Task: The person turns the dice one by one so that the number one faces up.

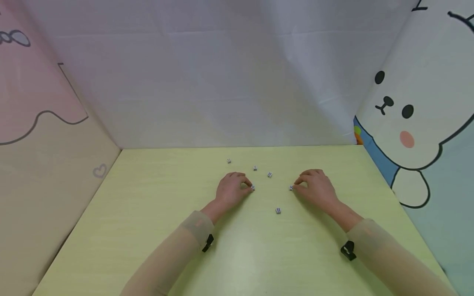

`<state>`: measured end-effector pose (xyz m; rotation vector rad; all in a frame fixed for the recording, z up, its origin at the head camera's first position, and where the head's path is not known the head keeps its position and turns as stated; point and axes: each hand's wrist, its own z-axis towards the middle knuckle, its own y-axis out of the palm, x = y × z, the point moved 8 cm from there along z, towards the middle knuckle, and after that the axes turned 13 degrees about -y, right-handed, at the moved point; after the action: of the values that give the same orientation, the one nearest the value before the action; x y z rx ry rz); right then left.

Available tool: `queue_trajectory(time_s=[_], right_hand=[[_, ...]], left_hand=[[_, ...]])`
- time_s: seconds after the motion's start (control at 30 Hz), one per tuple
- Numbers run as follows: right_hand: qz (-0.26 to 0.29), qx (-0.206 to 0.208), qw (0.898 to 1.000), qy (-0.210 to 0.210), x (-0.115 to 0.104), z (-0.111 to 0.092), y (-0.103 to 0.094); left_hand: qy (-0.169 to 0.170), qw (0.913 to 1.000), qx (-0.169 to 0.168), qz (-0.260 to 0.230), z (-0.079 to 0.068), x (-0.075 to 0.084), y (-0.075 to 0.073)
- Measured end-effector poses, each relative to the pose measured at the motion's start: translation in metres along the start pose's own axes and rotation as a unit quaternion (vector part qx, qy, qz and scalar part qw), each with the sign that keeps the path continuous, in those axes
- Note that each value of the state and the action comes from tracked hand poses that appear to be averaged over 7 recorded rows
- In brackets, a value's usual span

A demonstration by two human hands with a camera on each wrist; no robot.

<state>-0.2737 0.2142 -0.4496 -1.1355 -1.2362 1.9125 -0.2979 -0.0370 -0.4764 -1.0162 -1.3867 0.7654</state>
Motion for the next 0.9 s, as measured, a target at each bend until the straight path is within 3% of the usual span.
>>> queue_trajectory(time_s=[0.57,0.9], right_hand=[[-0.036,0.000,0.999,0.016,0.0035,0.0010,0.0095],[-0.020,0.010,1.000,0.002,0.0059,-0.0020,0.0067]], left_hand=[[0.000,1.0000,-0.002,0.005,0.0009,0.0001,0.0023],[0.000,1.0000,-0.003,0.003,0.0015,-0.0006,0.0037]])
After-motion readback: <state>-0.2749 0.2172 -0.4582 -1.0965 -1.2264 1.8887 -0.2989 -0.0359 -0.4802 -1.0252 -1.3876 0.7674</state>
